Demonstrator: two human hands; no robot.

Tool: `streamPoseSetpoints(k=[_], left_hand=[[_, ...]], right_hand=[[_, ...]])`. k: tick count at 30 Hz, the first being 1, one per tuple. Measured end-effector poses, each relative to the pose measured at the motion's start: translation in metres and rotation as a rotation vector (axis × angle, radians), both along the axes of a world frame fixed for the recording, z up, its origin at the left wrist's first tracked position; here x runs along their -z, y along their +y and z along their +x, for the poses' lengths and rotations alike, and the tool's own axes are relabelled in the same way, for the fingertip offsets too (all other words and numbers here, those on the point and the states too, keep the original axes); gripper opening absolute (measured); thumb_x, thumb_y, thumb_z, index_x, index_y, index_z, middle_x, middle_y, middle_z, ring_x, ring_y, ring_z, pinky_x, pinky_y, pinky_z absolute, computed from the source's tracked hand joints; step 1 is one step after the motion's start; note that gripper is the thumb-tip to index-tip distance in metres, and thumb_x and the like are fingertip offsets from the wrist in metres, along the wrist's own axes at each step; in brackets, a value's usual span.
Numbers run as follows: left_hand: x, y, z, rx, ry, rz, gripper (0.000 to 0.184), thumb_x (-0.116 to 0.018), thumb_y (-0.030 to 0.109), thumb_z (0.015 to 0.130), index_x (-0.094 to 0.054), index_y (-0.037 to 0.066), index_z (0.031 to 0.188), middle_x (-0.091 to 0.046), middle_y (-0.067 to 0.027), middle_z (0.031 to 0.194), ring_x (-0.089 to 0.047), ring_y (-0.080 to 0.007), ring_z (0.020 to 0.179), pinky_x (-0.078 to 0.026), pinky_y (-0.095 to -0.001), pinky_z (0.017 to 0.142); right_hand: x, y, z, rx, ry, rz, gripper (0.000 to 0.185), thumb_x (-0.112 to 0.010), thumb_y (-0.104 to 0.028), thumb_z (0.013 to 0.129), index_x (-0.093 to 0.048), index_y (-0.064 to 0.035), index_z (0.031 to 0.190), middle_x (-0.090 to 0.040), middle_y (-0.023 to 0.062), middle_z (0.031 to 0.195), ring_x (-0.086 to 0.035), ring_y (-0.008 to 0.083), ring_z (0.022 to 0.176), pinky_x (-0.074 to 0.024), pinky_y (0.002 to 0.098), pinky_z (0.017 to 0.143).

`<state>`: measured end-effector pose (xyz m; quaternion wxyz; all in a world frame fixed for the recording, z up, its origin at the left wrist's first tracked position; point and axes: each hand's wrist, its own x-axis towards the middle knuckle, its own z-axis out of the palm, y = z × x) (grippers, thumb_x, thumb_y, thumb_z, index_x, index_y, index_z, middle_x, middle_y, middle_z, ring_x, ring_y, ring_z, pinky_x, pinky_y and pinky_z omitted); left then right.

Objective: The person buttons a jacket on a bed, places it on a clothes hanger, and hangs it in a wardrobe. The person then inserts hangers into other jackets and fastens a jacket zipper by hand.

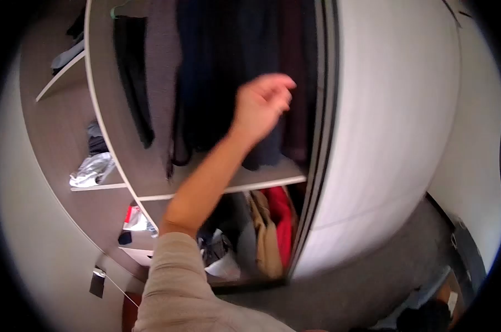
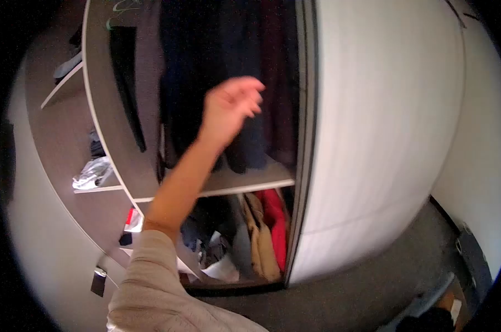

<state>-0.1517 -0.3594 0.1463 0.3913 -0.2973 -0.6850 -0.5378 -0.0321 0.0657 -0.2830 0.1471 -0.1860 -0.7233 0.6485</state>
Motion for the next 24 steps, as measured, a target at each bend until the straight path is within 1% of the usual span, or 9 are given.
streamPoseSetpoints(k=[2, 3, 5, 7, 12, 13, 18, 21, 24], left_hand=[[-0.054, -0.078, 0.008, -0.239, 0.243, 0.008, 0.018, -0.059, 0.006, 0.083, -0.064, 0.005, 0.101, -0.063, -0.0048, 0.082, -0.058, -0.0101, 0.066, -0.047, -0.0220, 0.057], [-0.081, -0.116, 0.012, -0.311, 0.268, 0.059, 0.019, -0.059, 0.005, 0.084, -0.063, 0.004, 0.102, -0.064, -0.0051, 0.083, -0.058, -0.0108, 0.066, -0.047, -0.0223, 0.056], [-0.123, -0.167, 0.024, -0.374, 0.367, 0.166, 0.020, -0.058, 0.002, 0.082, -0.063, 0.001, 0.102, -0.064, -0.0060, 0.084, -0.059, -0.0114, 0.065, -0.047, -0.0213, 0.055], [-0.147, -0.205, 0.029, -0.473, 0.475, 0.237, 0.022, -0.057, 0.002, 0.083, -0.060, -0.001, 0.105, -0.064, -0.0072, 0.085, -0.059, -0.0123, 0.064, -0.047, -0.0222, 0.054], [-0.190, -0.273, 0.039, -0.544, 0.353, 0.254, 0.034, -0.054, 0.007, 0.085, -0.050, -0.005, 0.117, -0.062, -0.0120, 0.085, -0.060, -0.0157, 0.063, -0.047, -0.0243, 0.053], [-0.201, -0.284, 0.042, -0.573, 0.333, 0.235, 0.039, -0.053, 0.011, 0.087, -0.044, -0.006, 0.121, -0.061, -0.0140, 0.084, -0.060, -0.0173, 0.062, -0.048, -0.0264, 0.053], [-0.263, -0.328, 0.054, -0.527, 0.359, 0.278, 0.041, -0.053, 0.016, 0.090, -0.038, -0.005, 0.121, -0.060, -0.0162, 0.083, -0.062, -0.0218, 0.065, -0.051, -0.0295, 0.054], [-0.291, -0.366, 0.049, -0.428, 0.308, 0.309, 0.032, -0.052, 0.018, 0.091, -0.046, -0.005, 0.112, -0.061, -0.0167, 0.085, -0.063, -0.0240, 0.067, -0.052, -0.0296, 0.057], [-0.315, -0.383, 0.037, -0.411, 0.287, 0.331, 0.048, -0.049, 0.031, 0.092, -0.032, 0.004, 0.128, -0.058, -0.0175, 0.083, -0.061, -0.0252, 0.061, -0.052, -0.0329, 0.050]], right_hand=[[-0.007, -0.058, -0.040, -0.126, -0.010, -0.025, 0.016, -0.046, -0.023, 0.088, -0.053, -0.0090, 0.085, -0.055, 0.0041, 0.067, -0.053, 0.0162, 0.057, -0.0433, 0.0307, 0.048], [-0.012, -0.088, -0.061, -0.193, -0.015, -0.036, 0.016, -0.046, -0.023, 0.088, -0.053, -0.0089, 0.085, -0.055, 0.0042, 0.067, -0.053, 0.0163, 0.057, -0.0435, 0.0308, 0.048], [-0.018, -0.138, -0.090, -0.315, -0.023, -0.057, 0.016, -0.046, -0.023, 0.088, -0.053, -0.0088, 0.086, -0.055, 0.0044, 0.067, -0.053, 0.0165, 0.057, -0.0438, 0.0309, 0.049], [-0.028, -0.186, -0.116, -0.433, -0.033, -0.067, 0.016, -0.046, -0.023, 0.088, -0.054, -0.0086, 0.086, -0.055, 0.0046, 0.068, -0.053, 0.0167, 0.058, -0.0441, 0.0310, 0.049], [-0.048, -0.281, -0.156, -0.691, -0.034, -0.080, 0.017, -0.047, -0.023, 0.088, -0.054, -0.0082, 0.088, -0.056, 0.0051, 0.069, -0.054, 0.0171, 0.059, -0.0448, 0.0314, 0.050], [-0.051, -0.294, -0.161, -0.738, -0.033, -0.078, 0.017, -0.047, -0.023, 0.088, -0.054, -0.0082, 0.088, -0.056, 0.0052, 0.069, -0.054, 0.0172, 0.059, -0.0449, 0.0315, 0.050], [-0.068, -0.356, -0.179, -0.922, -0.049, -0.071, 0.017, -0.048, -0.023, 0.089, -0.055, -0.0078, 0.089, -0.057, 0.0058, 0.070, -0.055, 0.0176, 0.060, -0.0457, 0.0318, 0.051], [-0.073, -0.387, -0.183, -0.983, -0.062, -0.065, 0.017, -0.048, -0.024, 0.089, -0.055, -0.0075, 0.090, -0.057, 0.0061, 0.071, -0.055, 0.0179, 0.061, -0.0461, 0.0320, 0.051], [-0.077, -0.412, -0.186, -1.001, -0.093, -0.065, 0.018, -0.049, -0.024, 0.089, -0.055, -0.0073, 0.091, -0.058, 0.0064, 0.072, -0.056, 0.0182, 0.061, -0.0466, 0.0322, 0.052]])
